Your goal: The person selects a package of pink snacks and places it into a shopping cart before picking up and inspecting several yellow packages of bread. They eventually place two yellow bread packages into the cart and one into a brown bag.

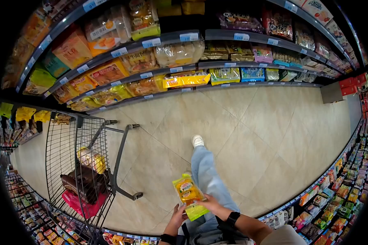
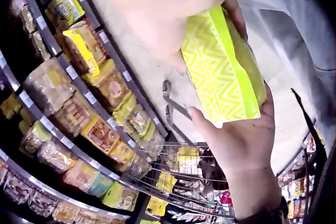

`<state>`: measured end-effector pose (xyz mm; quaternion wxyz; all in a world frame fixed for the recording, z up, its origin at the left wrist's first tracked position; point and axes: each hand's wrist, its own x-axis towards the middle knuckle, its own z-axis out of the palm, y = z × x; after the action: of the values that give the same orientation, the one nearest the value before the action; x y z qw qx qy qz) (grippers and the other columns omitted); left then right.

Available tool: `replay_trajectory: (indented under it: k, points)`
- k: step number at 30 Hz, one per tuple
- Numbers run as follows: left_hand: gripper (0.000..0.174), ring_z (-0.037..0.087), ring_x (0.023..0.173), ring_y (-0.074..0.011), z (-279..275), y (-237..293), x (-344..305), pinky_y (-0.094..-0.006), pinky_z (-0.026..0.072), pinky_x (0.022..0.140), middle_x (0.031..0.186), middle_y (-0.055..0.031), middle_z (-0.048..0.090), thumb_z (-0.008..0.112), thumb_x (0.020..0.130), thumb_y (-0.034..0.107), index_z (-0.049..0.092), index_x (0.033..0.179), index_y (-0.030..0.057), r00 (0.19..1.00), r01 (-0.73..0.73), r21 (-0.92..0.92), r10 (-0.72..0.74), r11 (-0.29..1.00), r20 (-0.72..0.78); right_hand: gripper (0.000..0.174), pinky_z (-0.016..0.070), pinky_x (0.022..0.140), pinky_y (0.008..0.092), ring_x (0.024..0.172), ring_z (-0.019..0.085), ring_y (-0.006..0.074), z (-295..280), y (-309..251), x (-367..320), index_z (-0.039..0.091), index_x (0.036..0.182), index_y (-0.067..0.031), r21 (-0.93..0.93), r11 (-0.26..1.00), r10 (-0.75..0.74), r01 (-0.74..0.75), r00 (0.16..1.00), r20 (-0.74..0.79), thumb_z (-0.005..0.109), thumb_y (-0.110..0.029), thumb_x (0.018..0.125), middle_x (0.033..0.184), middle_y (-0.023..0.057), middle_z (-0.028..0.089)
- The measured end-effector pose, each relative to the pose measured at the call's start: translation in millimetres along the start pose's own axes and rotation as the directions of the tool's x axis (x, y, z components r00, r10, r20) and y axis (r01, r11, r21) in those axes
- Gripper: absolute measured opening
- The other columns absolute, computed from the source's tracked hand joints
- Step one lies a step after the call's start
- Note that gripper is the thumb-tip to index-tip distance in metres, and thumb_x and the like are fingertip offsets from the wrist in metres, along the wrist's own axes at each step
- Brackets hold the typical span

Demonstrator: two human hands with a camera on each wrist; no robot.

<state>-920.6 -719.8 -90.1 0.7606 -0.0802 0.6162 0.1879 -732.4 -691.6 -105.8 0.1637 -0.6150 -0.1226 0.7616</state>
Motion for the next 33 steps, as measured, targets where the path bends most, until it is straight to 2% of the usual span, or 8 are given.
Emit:
replay_trajectory:
  k: [1,4,6,9,17,20,29,33]
  points:
    - [0.089,0.057,0.087,-0.0291,2,-6,0,-0.0393,0.0475,0.072,0.106,-0.0201,0.050,0.060,0.077,0.035,-0.002,0.133,0.0062,0.997,0.032,0.009,-0.031,0.999,-0.066,0.050,0.0454,0.072,0.0252,0.082,0.057,0.0147,-1,11,4,0.050,0.108,0.0025,-0.063,0.998,0.018,-0.019,1.000,-0.005,0.069,-0.025,0.071,0.091,0.0085,0.060]
    - [0.093,0.056,0.091,-0.0281,-6,-27,20,-0.0397,0.0472,0.074,0.112,-0.0185,0.047,0.065,0.074,0.025,-0.005,0.133,0.0072,0.992,0.106,-0.038,-0.109,0.994,-0.071,0.054,0.0443,0.072,0.0242,0.080,0.057,0.0138,-10,47,18,0.053,0.105,0.0020,-0.265,0.964,0.022,-0.034,0.999,-0.050,0.071,-0.033,0.068,0.091,0.0078,0.060]
    - [0.094,0.054,0.096,-0.0280,-10,-38,32,-0.0406,0.0470,0.076,0.117,-0.0180,0.044,0.066,0.073,0.018,-0.005,0.134,0.0081,0.985,0.146,-0.081,-0.153,0.986,-0.086,0.054,0.0442,0.072,0.0244,0.080,0.057,0.0136,-11,44,16,0.053,0.105,0.0009,-0.292,0.956,0.021,-0.038,0.998,-0.061,0.071,-0.034,0.068,0.090,0.0080,0.061]
    - [0.089,0.048,0.104,-0.0293,-9,-45,40,-0.0432,0.0448,0.082,0.120,-0.0194,0.041,0.062,0.077,0.015,-0.007,0.133,0.0084,0.992,0.099,-0.076,-0.104,0.992,-0.065,0.054,0.0442,0.071,0.0254,0.080,0.057,0.0136,-11,42,18,0.053,0.105,-0.0009,-0.334,0.943,-0.031,0.006,0.997,-0.071,0.070,-0.038,0.068,0.089,0.0085,0.061]
    - [0.077,0.047,0.105,-0.0282,-20,-71,57,-0.0409,0.0426,0.086,0.119,-0.0183,0.042,0.059,0.078,0.008,0.004,0.132,0.0068,1.000,0.022,-0.155,-0.025,0.988,-0.018,0.056,0.0445,0.073,0.0275,0.082,0.058,0.0178,-17,48,13,0.052,0.107,-0.0013,-0.438,0.899,-0.068,0.032,0.995,-0.066,0.068,-0.039,0.069,0.091,0.0113,0.061]
    - [0.075,0.048,0.105,-0.0278,-23,-73,60,-0.0402,0.0423,0.086,0.118,-0.0177,0.043,0.059,0.078,0.007,0.006,0.132,0.0066,1.000,0.014,-0.142,-0.013,0.990,0.005,0.056,0.0445,0.073,0.0284,0.083,0.059,0.0192,-13,29,1,0.051,0.108,-0.0017,-0.426,0.904,-0.081,0.045,0.994,-0.067,0.068,-0.038,0.069,0.091,0.0120,0.061]
    - [0.071,0.047,0.106,-0.0261,-16,-64,49,-0.0380,0.0418,0.088,0.118,-0.0175,0.043,0.058,0.079,0.006,0.011,0.132,0.0049,1.000,-0.002,-0.126,0.005,0.992,0.021,0.064,0.0450,0.074,0.0300,0.086,0.059,0.0236,-19,51,11,0.044,0.117,-0.0017,-0.442,0.892,-0.120,0.094,0.992,-0.030,0.065,-0.040,0.071,0.095,0.0140,0.061]
    - [0.076,0.049,0.103,-0.0270,-20,-63,56,-0.0381,0.0434,0.085,0.116,-0.0197,0.044,0.062,0.075,0.006,0.010,0.131,0.0067,0.998,-0.024,-0.120,0.031,0.992,0.051,0.058,0.0441,0.074,0.0286,0.083,0.059,0.0197,-14,33,3,0.050,0.111,-0.0034,-0.322,0.940,-0.140,0.116,0.989,-0.054,0.066,-0.040,0.069,0.093,0.0122,0.061]
